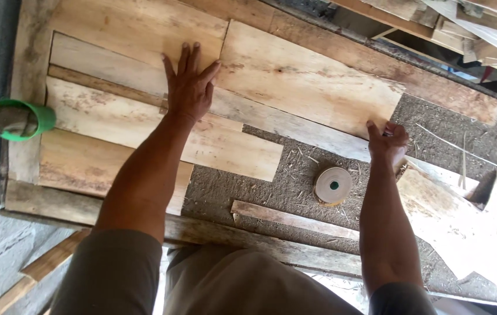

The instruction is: Patching and smoothing thin wood veneer sheets on a workshop table.

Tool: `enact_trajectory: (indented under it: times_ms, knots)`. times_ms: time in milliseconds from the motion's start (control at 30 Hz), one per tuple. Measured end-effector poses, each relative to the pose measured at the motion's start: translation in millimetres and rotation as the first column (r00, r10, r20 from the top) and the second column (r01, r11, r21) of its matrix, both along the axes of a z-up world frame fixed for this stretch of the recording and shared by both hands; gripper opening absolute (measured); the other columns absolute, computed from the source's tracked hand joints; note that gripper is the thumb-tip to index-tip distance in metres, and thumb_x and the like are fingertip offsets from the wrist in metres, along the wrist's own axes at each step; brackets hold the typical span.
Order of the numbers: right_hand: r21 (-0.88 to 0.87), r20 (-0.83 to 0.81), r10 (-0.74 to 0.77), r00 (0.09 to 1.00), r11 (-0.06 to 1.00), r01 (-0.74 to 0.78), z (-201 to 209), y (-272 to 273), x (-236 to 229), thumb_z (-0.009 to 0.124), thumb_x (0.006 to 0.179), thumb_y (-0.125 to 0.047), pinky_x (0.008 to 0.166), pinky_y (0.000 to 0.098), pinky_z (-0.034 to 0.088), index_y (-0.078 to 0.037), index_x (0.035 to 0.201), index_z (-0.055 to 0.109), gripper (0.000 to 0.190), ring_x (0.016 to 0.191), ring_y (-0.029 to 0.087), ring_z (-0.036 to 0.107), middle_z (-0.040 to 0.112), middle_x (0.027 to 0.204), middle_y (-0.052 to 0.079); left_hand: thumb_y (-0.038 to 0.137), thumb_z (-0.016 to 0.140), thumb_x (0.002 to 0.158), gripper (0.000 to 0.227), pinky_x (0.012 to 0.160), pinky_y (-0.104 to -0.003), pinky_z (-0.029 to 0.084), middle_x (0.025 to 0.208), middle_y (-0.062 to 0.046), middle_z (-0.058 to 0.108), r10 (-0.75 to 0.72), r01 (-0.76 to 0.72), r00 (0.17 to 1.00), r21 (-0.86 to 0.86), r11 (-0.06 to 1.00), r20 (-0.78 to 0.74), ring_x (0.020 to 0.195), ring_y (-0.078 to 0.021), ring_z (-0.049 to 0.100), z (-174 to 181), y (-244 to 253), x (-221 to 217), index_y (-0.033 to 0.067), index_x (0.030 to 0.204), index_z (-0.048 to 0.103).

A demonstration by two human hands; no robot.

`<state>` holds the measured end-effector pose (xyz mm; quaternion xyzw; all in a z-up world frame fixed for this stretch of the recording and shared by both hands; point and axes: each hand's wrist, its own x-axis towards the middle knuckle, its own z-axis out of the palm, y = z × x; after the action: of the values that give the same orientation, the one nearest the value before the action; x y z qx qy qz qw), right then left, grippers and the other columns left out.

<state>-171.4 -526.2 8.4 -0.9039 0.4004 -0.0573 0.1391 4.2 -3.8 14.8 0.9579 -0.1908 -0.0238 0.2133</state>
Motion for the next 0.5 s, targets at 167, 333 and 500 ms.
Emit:
enact_trajectory:
  times_ms: [167,333,500]
  knots:
    - [0.087,-0.02,-0.056,0.998,0.995,0.057,6.3,6.2,3.7,0.096,0.078,-0.044,0.09,0.0445,0.056,-0.007,0.11,0.068,0.056,0.1,0.027,0.068,0.069,0.112,0.011,0.008,0.065,0.099,0.051,0.119,-0.076,0.013,0.166,-0.019,0.034,-0.02,0.029,0.995,0.088,0.996,-0.098,0.154,-0.0381,0.027,-2.2,7.3,20.8,0.0309,0.144,0.067]
    - [0.113,-0.087,-0.078,0.993,0.99,0.088,9.5,6.3,7.8,0.093,0.079,-0.043,0.094,0.0444,0.053,-0.009,0.114,0.062,0.057,0.105,0.027,0.064,0.063,0.117,0.009,0.015,0.071,0.098,0.039,0.118,-0.076,0.02,0.159,-0.019,0.038,-0.006,0.023,0.975,0.073,0.997,-0.224,0.15,-0.0387,0.032,29.2,-8.7,27.1,0.0289,0.135,0.07]
    - [0.168,-0.088,-0.083,0.993,0.981,0.097,5.6,6.6,8.9,0.092,0.082,-0.04,0.097,0.0437,0.053,-0.009,0.122,0.053,0.063,0.104,0.026,0.062,0.061,0.113,0.007,0.015,0.076,0.088,0.03,0.109,-0.077,0.029,0.164,-0.02,0.027,0.007,0.019,0.982,0.135,0.991,-0.191,0.145,-0.0525,0.028,16.0,-27.3,28.2,0.0113,0.117,0.07]
